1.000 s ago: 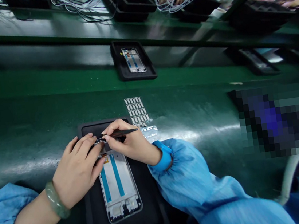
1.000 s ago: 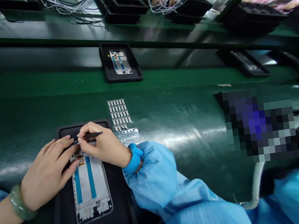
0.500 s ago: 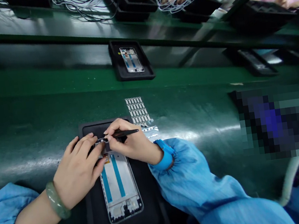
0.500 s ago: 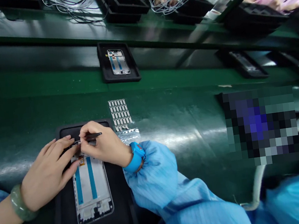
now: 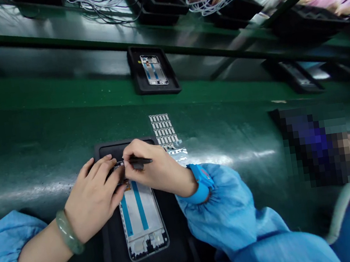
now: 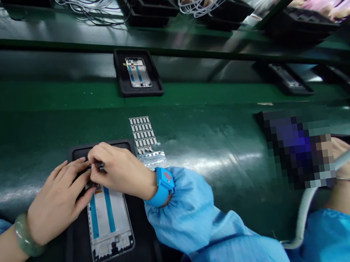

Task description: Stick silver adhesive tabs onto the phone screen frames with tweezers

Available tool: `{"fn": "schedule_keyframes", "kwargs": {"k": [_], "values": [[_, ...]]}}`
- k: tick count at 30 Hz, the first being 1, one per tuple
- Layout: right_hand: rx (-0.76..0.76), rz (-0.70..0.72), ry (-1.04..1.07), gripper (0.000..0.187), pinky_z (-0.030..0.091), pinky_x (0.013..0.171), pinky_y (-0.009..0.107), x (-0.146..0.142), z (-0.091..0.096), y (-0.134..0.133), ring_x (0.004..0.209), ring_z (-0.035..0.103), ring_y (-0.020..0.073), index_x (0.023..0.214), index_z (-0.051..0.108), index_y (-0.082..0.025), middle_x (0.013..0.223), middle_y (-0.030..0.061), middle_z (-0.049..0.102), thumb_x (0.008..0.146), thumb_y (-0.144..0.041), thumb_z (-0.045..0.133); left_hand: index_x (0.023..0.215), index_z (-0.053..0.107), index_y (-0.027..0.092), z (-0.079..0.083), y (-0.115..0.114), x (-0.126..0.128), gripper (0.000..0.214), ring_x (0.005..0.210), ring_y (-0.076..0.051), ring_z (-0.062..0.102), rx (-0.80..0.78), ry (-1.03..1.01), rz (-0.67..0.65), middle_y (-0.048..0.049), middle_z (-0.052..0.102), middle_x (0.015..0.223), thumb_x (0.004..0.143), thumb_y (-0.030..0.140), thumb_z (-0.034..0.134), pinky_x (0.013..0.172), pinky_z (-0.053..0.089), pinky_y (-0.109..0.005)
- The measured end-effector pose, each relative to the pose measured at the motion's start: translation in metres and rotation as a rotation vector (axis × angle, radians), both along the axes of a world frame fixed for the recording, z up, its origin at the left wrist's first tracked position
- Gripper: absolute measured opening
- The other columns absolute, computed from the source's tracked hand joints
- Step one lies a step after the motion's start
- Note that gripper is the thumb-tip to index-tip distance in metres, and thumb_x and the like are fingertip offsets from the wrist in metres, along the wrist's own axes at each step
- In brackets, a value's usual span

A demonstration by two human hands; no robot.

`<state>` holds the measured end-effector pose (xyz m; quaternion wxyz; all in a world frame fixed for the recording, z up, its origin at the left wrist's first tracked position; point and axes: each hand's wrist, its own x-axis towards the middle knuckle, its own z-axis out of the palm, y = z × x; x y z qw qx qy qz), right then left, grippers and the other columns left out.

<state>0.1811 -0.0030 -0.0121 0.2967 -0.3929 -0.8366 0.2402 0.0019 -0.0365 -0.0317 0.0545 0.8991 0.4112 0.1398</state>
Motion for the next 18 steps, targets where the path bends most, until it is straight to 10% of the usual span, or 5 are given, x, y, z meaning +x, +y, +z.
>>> {"fn": "schedule_keyframes", "kwargs": {"k": [9,18], "values": [[-0.296,-0.224,0.370,0.009,0.049,0.057,0.023,0.010,-0.020,-0.003,0.065,0.060,0.0116,0.086,0.045,-0.020,0.080,0.0015,0.059,0.082,-0.022,0.053,0.114,0.055,0.017,-0.002,0.000,-0.001,0.030,0.117,-0.028,0.047,-0.018,-0.006,-0.006,-0.0114,0.056,0.117,0.088,0.031,0.046,0.097,0.037,-0.050],[-0.171,-0.160,0.253,0.007,0.049,0.070,0.028,0.009,-0.020,-0.003,0.077,0.060,0.0147,0.084,0.050,-0.020,0.083,0.0025,0.060,0.079,-0.018,0.055,0.112,0.055,0.015,-0.001,-0.001,0.000,0.030,0.118,-0.028,0.046,-0.019,0.001,-0.006,-0.0114,0.057,0.116,0.088,0.030,0.045,0.098,0.037,-0.050]]}}
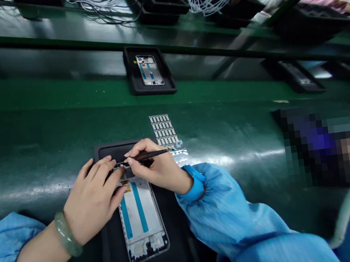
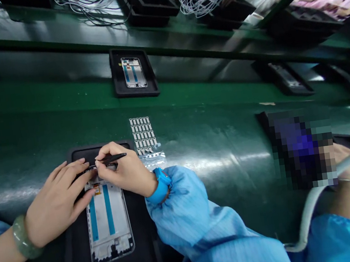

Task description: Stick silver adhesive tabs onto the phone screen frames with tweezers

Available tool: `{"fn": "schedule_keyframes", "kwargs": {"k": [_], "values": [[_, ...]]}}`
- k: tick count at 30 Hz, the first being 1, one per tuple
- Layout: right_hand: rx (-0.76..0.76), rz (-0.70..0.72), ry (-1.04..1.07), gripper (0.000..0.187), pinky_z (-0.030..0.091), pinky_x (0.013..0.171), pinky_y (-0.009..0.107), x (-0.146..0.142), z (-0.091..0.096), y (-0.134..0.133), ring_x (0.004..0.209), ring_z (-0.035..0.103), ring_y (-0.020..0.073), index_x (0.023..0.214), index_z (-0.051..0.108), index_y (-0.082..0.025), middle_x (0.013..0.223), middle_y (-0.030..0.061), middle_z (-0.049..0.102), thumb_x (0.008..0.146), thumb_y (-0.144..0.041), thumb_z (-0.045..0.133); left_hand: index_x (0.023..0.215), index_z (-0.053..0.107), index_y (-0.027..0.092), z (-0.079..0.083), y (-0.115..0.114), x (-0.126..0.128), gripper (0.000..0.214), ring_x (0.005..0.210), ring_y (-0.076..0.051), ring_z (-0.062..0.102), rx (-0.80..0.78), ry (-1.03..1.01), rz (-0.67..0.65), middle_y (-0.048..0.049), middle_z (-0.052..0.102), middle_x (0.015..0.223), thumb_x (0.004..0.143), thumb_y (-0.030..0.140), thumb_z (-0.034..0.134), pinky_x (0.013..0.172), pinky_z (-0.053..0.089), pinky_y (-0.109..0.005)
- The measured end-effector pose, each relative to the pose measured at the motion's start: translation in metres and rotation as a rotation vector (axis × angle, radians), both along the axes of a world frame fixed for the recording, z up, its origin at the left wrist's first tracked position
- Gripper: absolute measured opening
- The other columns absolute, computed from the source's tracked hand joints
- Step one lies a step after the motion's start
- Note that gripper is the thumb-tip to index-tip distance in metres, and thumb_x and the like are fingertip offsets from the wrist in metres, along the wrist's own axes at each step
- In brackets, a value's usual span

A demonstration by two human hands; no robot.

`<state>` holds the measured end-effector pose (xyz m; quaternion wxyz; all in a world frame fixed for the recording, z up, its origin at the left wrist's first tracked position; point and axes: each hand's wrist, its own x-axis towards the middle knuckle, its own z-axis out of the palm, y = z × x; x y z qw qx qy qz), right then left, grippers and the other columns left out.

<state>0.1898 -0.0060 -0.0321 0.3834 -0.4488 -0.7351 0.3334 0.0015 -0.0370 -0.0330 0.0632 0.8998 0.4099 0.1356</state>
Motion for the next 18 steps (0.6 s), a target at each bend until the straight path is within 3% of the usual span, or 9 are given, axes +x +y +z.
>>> {"fn": "schedule_keyframes", "kwargs": {"k": [18], "values": [[0.063,0.023,-0.030,0.009,0.049,0.069,0.027,-0.0005,-0.0013,-0.0016,0.077,0.060,0.0142,0.084,0.050,-0.021,0.082,0.0019,0.061,0.079,-0.016,0.055,0.110,0.056,0.015,0.0008,0.0002,0.0001,0.029,0.117,-0.028,0.046,-0.003,-0.014,0.001,-0.0120,0.057,0.115,0.088,0.030,0.046,0.097,0.037,-0.050]]}}
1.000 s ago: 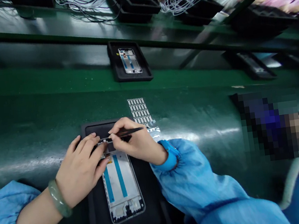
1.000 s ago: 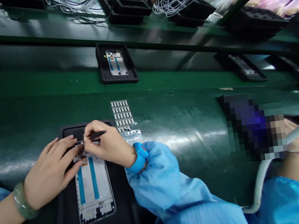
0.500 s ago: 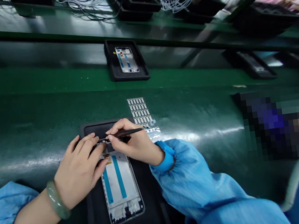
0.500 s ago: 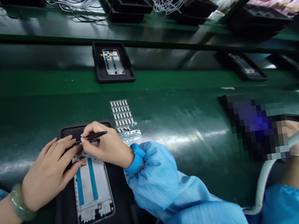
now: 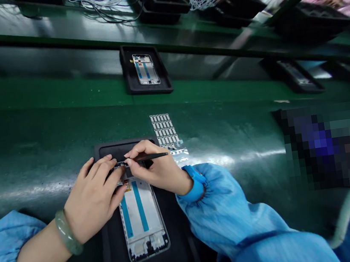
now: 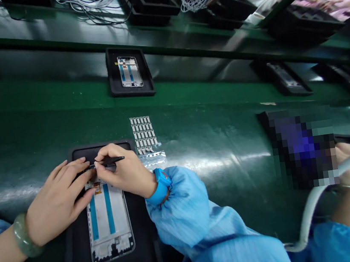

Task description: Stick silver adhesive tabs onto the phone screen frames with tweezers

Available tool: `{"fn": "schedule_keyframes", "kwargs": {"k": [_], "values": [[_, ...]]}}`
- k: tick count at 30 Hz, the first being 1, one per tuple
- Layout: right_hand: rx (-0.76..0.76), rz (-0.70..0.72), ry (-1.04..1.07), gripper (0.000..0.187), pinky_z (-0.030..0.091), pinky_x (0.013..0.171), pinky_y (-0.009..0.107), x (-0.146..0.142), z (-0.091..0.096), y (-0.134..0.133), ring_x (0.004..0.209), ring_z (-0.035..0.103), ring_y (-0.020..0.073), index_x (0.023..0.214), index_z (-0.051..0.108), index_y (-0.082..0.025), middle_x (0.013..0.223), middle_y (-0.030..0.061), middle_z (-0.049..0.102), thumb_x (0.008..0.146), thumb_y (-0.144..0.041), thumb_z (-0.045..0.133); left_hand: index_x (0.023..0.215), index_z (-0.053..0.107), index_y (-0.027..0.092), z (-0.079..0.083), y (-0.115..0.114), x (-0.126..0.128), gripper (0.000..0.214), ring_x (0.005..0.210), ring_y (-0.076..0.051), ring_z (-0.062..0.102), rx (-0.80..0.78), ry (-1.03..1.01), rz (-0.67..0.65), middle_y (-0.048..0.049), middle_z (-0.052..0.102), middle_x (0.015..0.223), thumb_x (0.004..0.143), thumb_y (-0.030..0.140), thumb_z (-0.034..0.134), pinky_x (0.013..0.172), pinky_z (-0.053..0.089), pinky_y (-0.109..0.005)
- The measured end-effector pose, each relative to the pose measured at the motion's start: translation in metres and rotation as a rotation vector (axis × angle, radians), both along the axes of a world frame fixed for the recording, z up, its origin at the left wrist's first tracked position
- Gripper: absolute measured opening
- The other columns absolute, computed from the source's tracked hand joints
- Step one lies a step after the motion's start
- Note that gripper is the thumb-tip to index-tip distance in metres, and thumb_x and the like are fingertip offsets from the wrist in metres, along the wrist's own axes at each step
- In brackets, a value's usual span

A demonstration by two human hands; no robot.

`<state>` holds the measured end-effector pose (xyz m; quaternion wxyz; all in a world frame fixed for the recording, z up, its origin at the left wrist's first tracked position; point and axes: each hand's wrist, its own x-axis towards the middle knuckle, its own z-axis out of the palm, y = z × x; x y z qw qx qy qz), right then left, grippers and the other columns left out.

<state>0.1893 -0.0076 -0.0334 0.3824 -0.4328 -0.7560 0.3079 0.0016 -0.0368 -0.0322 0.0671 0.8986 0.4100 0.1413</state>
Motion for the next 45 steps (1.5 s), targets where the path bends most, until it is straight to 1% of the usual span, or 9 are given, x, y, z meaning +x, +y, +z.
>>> {"fn": "schedule_keyframes", "kwargs": {"k": [7,16,21,27,30,34,37,40,45], "values": [[-0.008,-0.004,-0.009,0.009,0.049,0.069,0.028,-0.001,0.000,0.000,0.077,0.060,0.0147,0.084,0.050,-0.021,0.083,0.0021,0.061,0.079,-0.016,0.055,0.110,0.056,0.016,-0.001,0.000,0.000,0.029,0.117,-0.029,0.047,0.005,-0.014,0.002,-0.0118,0.057,0.115,0.087,0.029,0.047,0.097,0.038,-0.051],[-0.031,-0.054,-0.081,0.008,0.048,0.066,0.024,-0.006,0.007,0.001,0.073,0.059,0.0128,0.082,0.050,-0.021,0.081,0.0002,0.059,0.079,-0.016,0.055,0.109,0.056,0.016,-0.001,0.000,0.000,0.027,0.117,-0.028,0.046,0.000,-0.006,-0.003,-0.0109,0.058,0.114,0.088,0.029,0.045,0.098,0.037,-0.050],[-0.058,-0.057,-0.049,0.008,0.049,0.064,0.023,-0.008,0.007,0.004,0.070,0.059,0.0115,0.083,0.049,-0.021,0.079,-0.0009,0.058,0.079,-0.016,0.054,0.110,0.055,0.015,-0.002,0.001,-0.001,0.027,0.117,-0.028,0.047,0.002,-0.012,-0.007,-0.0114,0.057,0.113,0.087,0.028,0.046,0.097,0.037,-0.050],[-0.093,-0.090,-0.029,0.009,0.050,0.066,0.025,-0.010,0.007,0.005,0.068,0.061,0.0117,0.081,0.047,-0.021,0.077,-0.0013,0.058,0.079,-0.016,0.053,0.110,0.055,0.016,0.000,0.002,-0.001,0.027,0.115,-0.029,0.048,0.010,-0.011,-0.018,-0.0117,0.057,0.115,0.087,0.029,0.047,0.097,0.037,-0.051],[-0.094,-0.099,-0.027,0.010,0.050,0.063,0.024,-0.009,0.008,0.005,0.066,0.060,0.0115,0.079,0.047,-0.021,0.075,-0.0017,0.057,0.077,-0.015,0.054,0.109,0.056,0.015,0.001,0.001,0.000,0.027,0.115,-0.028,0.047,0.005,0.007,-0.015,-0.0117,0.057,0.114,0.088,0.028,0.045,0.097,0.036,-0.052],[-0.144,-0.102,0.017,0.009,0.049,0.057,0.022,-0.005,0.008,0.006,0.061,0.059,0.0105,0.078,0.046,-0.020,0.072,-0.0023,0.056,0.077,-0.016,0.053,0.112,0.055,0.016,0.000,0.001,0.000,0.029,0.116,-0.028,0.046,0.006,0.009,-0.010,-0.0112,0.057,0.115,0.089,0.030,0.044,0.098,0.036,-0.051],[-0.165,-0.103,0.031,0.008,0.048,0.056,0.022,-0.004,0.007,0.006,0.060,0.058,0.0102,0.079,0.045,-0.020,0.072,-0.0023,0.056,0.078,-0.017,0.053,0.113,0.054,0.017,-0.002,0.001,-0.001,0.030,0.117,-0.027,0.046,0.008,0.005,-0.010,-0.0109,0.056,0.116,0.089,0.031,0.044,0.098,0.036,-0.051],[-0.119,-0.088,-0.010,0.008,0.047,0.059,0.022,-0.005,0.007,0.005,0.062,0.059,0.0103,0.080,0.046,-0.020,0.073,-0.0025,0.057,0.078,-0.016,0.053,0.112,0.054,0.016,-0.002,0.001,-0.001,0.029,0.117,-0.027,0.046,0.014,0.001,-0.011,-0.0110,0.056,0.116,0.088,0.030,0.045,0.098,0.036,-0.050],[0.065,-0.124,-0.115,0.010,0.045,0.060,0.021,-0.007,0.010,0.002,0.067,0.058,0.0109,0.079,0.048,-0.020,0.076,-0.0019,0.058,0.075,-0.013,0.054,0.110,0.054,0.015,-0.002,0.001,-0.001,0.028,0.116,-0.028,0.046,0.017,0.003,-0.017,-0.0116,0.056,0.116,0.088,0.030,0.046,0.098,0.037,-0.050]]}}
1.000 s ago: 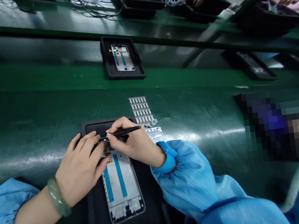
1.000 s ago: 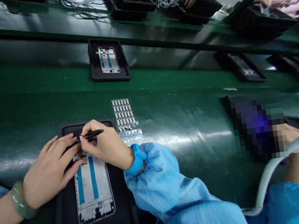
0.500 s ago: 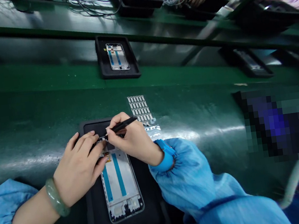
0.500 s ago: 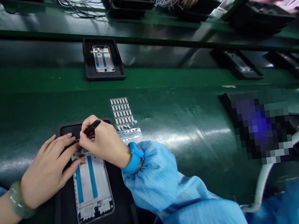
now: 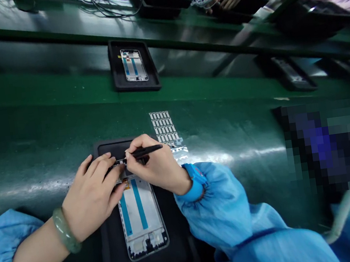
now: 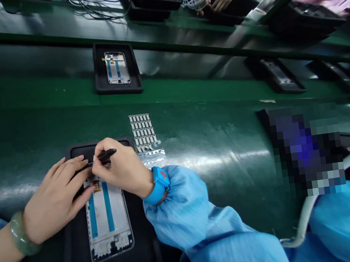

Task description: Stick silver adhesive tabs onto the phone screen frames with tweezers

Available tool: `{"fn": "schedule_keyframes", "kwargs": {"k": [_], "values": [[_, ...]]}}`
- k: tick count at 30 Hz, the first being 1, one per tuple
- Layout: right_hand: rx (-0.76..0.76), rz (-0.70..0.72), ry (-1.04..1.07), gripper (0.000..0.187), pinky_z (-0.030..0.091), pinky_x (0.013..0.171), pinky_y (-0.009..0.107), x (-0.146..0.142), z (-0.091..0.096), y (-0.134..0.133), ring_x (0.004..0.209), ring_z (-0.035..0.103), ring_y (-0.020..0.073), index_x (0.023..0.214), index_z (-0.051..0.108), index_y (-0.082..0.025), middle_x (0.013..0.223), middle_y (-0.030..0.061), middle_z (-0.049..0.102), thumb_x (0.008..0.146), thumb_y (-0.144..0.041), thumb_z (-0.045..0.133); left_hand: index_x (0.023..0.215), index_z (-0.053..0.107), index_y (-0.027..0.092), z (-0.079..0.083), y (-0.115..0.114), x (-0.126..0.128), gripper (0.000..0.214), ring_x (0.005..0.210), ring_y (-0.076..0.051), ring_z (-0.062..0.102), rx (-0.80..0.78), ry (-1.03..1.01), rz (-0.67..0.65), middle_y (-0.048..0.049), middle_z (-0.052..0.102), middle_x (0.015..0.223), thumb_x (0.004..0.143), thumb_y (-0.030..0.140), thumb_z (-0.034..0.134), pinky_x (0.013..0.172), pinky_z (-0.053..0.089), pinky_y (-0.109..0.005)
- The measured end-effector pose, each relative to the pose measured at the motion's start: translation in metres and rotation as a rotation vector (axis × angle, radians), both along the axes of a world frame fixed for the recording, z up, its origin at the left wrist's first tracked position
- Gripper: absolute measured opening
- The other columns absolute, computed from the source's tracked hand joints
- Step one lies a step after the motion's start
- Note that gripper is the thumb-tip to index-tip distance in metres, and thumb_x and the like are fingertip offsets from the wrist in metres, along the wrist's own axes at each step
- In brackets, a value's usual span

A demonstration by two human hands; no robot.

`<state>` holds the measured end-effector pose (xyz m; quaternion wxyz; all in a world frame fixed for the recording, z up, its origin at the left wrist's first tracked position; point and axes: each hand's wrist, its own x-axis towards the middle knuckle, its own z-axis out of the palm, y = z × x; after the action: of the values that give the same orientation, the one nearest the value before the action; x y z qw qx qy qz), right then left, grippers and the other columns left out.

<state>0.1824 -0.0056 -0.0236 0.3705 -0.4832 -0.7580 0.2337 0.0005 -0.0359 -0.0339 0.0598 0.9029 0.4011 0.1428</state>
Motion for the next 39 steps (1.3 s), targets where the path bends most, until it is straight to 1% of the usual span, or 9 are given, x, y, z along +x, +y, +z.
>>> {"fn": "schedule_keyframes", "kwargs": {"k": [6,12,17,20,25,29,34,37,39], "values": [[0.029,0.039,-0.025,0.011,0.045,0.057,0.020,0.000,0.002,0.001,0.063,0.056,0.0097,0.080,0.047,-0.020,0.075,-0.0023,0.057,0.075,-0.012,0.053,0.110,0.054,0.015,0.001,0.000,0.001,0.027,0.117,-0.028,0.046,-0.005,-0.003,0.007,-0.0110,0.057,0.114,0.088,0.030,0.045,0.098,0.036,-0.050],[0.162,0.210,-0.143,0.013,0.046,0.060,0.024,-0.004,-0.001,-0.001,0.068,0.056,0.0130,0.078,0.047,-0.020,0.074,0.0006,0.056,0.074,-0.008,0.048,0.109,0.055,0.014,-0.001,0.000,0.001,0.028,0.115,-0.027,0.047,0.013,0.033,0.006,-0.0129,0.056,0.114,0.087,0.029,0.045,0.099,0.034,-0.050],[0.126,-0.035,0.366,0.012,0.053,0.063,0.026,0.009,0.009,0.003,0.072,0.062,0.0129,0.082,0.046,-0.022,0.080,0.0002,0.058,0.079,-0.014,0.054,0.111,0.054,0.014,0.007,-0.001,0.003,0.029,0.118,-0.029,0.044,0.026,0.097,0.016,-0.0140,0.054,0.116,0.089,0.030,0.045,0.101,0.028,-0.054],[0.125,-0.223,0.641,0.011,0.057,0.063,0.027,0.019,0.021,0.010,0.071,0.065,0.0129,0.083,0.045,-0.023,0.078,-0.0017,0.058,0.082,-0.019,0.055,0.102,0.058,0.013,0.022,-0.005,0.024,0.030,0.113,-0.031,0.045,0.031,0.093,0.024,-0.0150,0.055,0.110,0.088,0.036,0.045,0.097,0.031,-0.054],[0.140,-0.264,0.746,0.013,0.059,0.062,0.028,0.026,0.027,0.017,0.068,0.066,0.0137,0.081,0.047,-0.022,0.074,-0.0033,0.058,0.079,-0.021,0.060,0.080,0.062,0.011,0.035,-0.019,0.093,0.063,0.078,-0.028,0.052,-0.145,0.193,-0.040,-0.0111,0.056,0.076,0.080,0.068,0.034,0.074,0.042,-0.047],[0.159,-0.329,0.727,0.014,0.060,0.063,0.031,0.034,0.026,0.017,0.068,0.067,0.0153,0.079,0.050,-0.021,0.073,-0.0028,0.059,0.077,-0.023,0.064,0.089,0.063,0.007,0.031,-0.016,0.117,0.053,0.085,-0.029,0.050,-0.177,0.299,0.072,-0.0138,0.058,0.085,0.074,0.057,0.053,0.084,0.036,-0.049],[0.217,-0.440,0.748,0.018,0.060,0.065,0.038,0.060,0.022,0.014,0.069,0.068,0.0196,0.080,0.053,-0.018,0.072,0.0014,0.063,0.073,-0.022,0.069,0.086,0.062,0.012,0.035,0.017,0.064,0.023,0.091,-0.028,0.052,-0.157,0.384,0.136,-0.0129,0.059,0.090,0.075,0.030,0.055,0.081,0.037,-0.044],[0.177,-0.494,0.785,0.018,0.059,0.065,0.040,0.081,0.013,0.009,0.067,0.068,0.0215,0.078,0.055,-0.019,0.071,0.0040,0.064,0.071,-0.022,0.071,0.090,0.062,0.016,0.039,0.053,0.010,0.019,0.094,-0.028,0.055,-0.080,0.494,0.353,-0.0122,0.063,0.094,0.079,0.019,0.047,0.082,0.037,-0.044],[0.080,-0.513,0.837,0.018,0.059,0.066,0.039,0.093,0.006,0.005,0.065,0.068,0.0221,0.076,0.057,-0.020,0.070,0.0054,0.064,0.068,-0.020,0.073,0.093,0.061,0.013,0.041,0.081,-0.025,0.025,0.083,-0.029,0.059,-0.069,0.524,0.503,-0.0134,0.064,0.080,0.082,0.014,0.039,0.076,0.038,-0.049]]}}
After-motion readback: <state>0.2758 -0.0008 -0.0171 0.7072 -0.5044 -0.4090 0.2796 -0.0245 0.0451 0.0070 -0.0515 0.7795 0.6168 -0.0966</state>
